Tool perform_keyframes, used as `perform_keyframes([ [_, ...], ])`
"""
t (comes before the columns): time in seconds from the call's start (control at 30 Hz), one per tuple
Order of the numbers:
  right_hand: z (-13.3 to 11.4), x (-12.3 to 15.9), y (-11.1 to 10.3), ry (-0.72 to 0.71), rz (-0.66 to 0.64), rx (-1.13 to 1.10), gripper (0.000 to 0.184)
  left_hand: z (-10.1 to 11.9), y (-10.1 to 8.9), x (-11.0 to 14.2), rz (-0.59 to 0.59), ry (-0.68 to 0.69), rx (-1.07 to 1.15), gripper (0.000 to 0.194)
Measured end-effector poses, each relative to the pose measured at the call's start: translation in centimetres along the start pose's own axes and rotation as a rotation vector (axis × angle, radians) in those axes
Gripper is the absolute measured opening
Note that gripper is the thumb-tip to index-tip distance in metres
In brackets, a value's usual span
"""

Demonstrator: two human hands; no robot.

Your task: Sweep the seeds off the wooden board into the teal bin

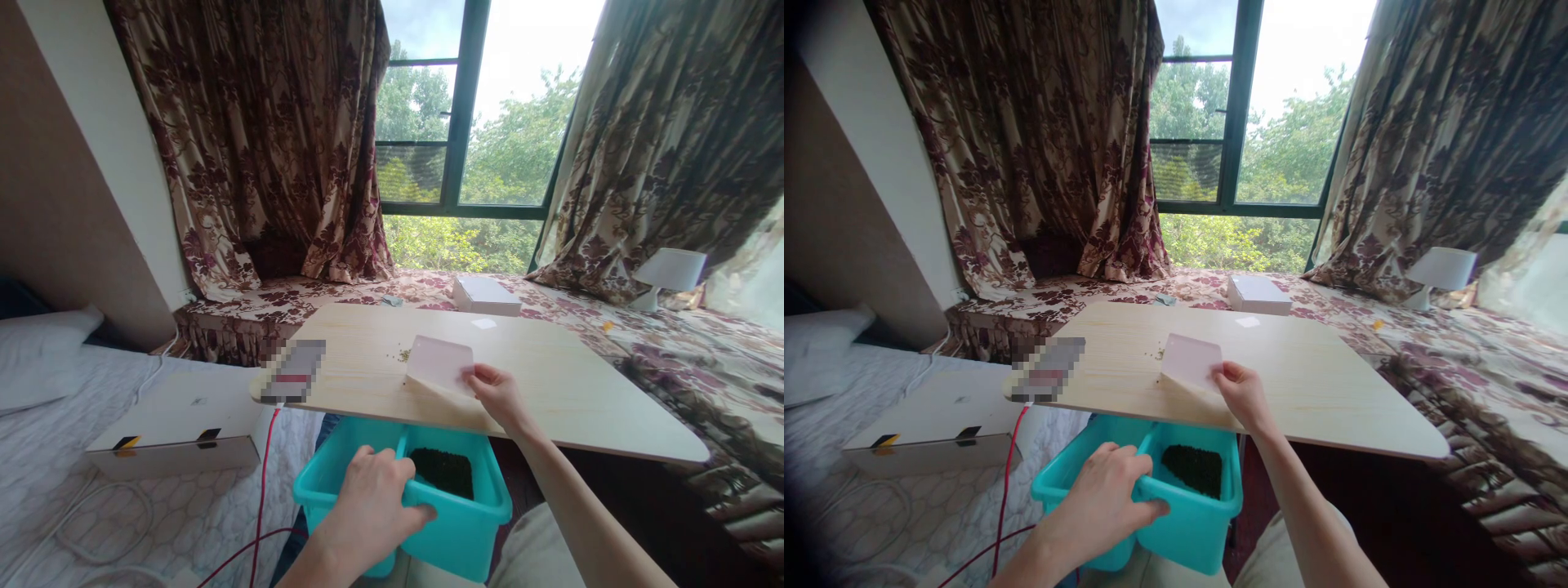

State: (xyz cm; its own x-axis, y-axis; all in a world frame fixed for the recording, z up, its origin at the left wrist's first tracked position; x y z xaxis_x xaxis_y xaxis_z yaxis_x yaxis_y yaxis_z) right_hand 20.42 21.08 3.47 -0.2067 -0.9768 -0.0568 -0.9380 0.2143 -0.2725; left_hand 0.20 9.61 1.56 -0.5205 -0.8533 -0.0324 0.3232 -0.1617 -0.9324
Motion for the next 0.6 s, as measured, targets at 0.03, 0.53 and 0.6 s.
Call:
perform_keyframes([
  [0.03,0.02,-0.03,-0.13,-0.003,0.007,0.006,0.025,-0.02,0.02,0.0,0.0,0.0,0.001,0.026],
  [0.53,0.24,-0.47,-0.13,-0.004,0.018,-0.001,0.026,-0.3,-0.37,0.27,0.017,-0.02,-0.026,0.025],
  [0.6,0.32,-0.56,0.19,0.003,0.0,-0.012,0.026,-0.63,-0.64,0.43,0.021,-0.035,-0.037,0.023],
])
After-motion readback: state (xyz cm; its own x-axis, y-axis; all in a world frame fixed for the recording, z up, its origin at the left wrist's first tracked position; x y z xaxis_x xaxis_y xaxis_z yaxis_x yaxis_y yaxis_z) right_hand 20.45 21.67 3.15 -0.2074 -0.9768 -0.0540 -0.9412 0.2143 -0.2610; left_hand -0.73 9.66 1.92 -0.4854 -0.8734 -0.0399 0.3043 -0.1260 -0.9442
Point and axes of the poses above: each hand's wrist, its own x-axis away from the middle knuckle, its own y-axis out of the palm, z = x × y, the point moved 7 cm from there along -x, towards the middle knuckle, and after that the axes turned 13 degrees about y, right-handed, at the moved point
